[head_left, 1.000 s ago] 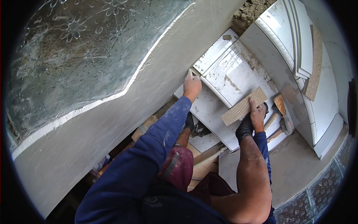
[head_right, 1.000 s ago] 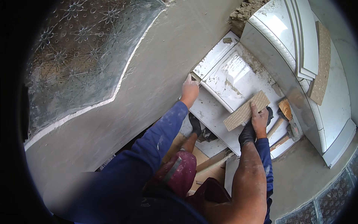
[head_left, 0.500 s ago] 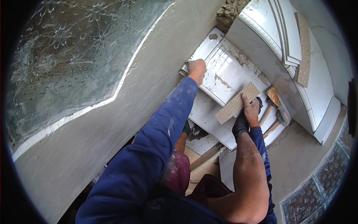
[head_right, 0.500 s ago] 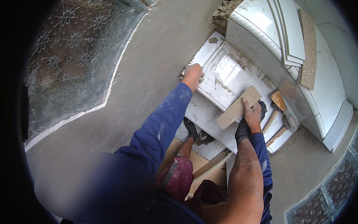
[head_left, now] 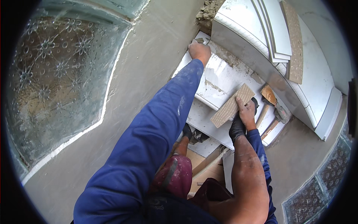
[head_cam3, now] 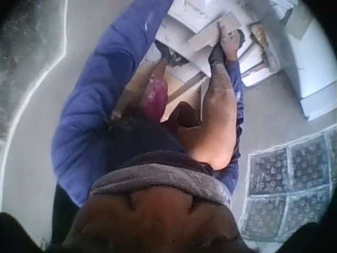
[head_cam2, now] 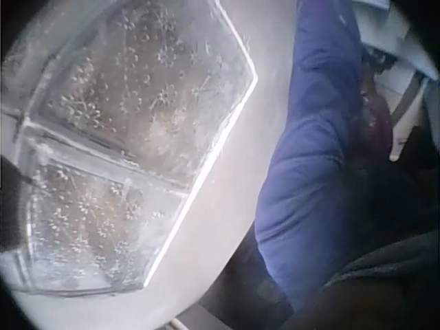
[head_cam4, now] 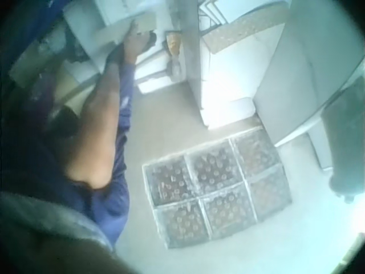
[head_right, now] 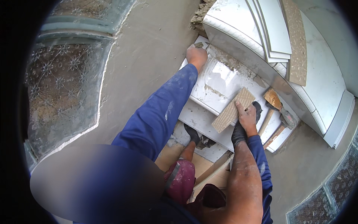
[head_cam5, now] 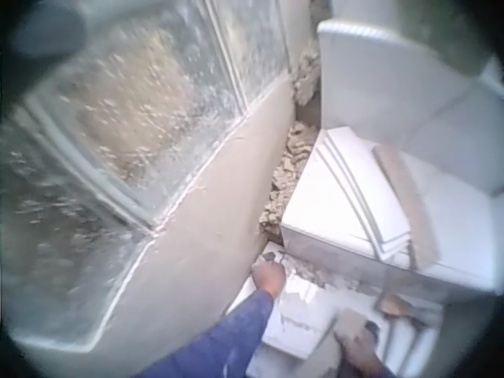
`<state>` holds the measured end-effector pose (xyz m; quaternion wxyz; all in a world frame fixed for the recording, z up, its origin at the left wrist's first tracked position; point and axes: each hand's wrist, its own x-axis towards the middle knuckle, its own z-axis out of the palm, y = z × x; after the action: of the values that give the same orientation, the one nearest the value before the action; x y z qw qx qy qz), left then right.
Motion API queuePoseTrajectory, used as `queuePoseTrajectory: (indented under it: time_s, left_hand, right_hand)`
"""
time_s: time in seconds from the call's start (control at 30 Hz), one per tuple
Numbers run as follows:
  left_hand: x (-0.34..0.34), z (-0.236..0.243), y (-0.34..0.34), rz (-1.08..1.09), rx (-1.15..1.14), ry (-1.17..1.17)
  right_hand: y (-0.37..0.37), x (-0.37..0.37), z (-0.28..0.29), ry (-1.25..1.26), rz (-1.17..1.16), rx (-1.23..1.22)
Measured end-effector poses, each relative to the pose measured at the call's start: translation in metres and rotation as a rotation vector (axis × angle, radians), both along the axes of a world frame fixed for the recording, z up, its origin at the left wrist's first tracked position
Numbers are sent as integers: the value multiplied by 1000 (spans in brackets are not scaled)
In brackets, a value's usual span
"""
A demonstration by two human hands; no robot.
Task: Apply mortar and lay white ceramic tiles on a staircase step.
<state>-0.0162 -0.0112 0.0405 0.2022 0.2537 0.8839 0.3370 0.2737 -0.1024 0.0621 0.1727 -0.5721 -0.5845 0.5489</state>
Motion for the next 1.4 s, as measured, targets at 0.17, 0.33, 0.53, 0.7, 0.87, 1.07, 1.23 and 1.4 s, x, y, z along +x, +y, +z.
queuePoseTrajectory:
  time_s: [0.17,0.33,0.53,0.7,0.87,1.07,1.23,1.4]
  left_hand:
    - [-8,-14,25,-56,55,13]
    - [4,-18,28,-47,205,-177]
    - [-1,-25,18,-137,103,-354]
    - [2,-14,15,-207,85,122]
    - [-12,4,15,-317,-89,12]
    - [-17,6,15,-364,-130,99]
    - [-22,21,-3,-331,35,-291]
    - [-6,107,2,56,608,-548]
  right_hand:
    - [4,-6,1,20,8,-72]
    - [5,6,-4,-24,58,-26]
    - [7,1,2,-88,112,-81]
    - [7,-3,-3,-16,71,-16]
    - [9,-7,-4,17,68,-98]
    - [8,-9,-4,-7,99,-76]
    - [6,-1,-7,-10,89,-60]
    - [7,-4,2,4,66,-75]
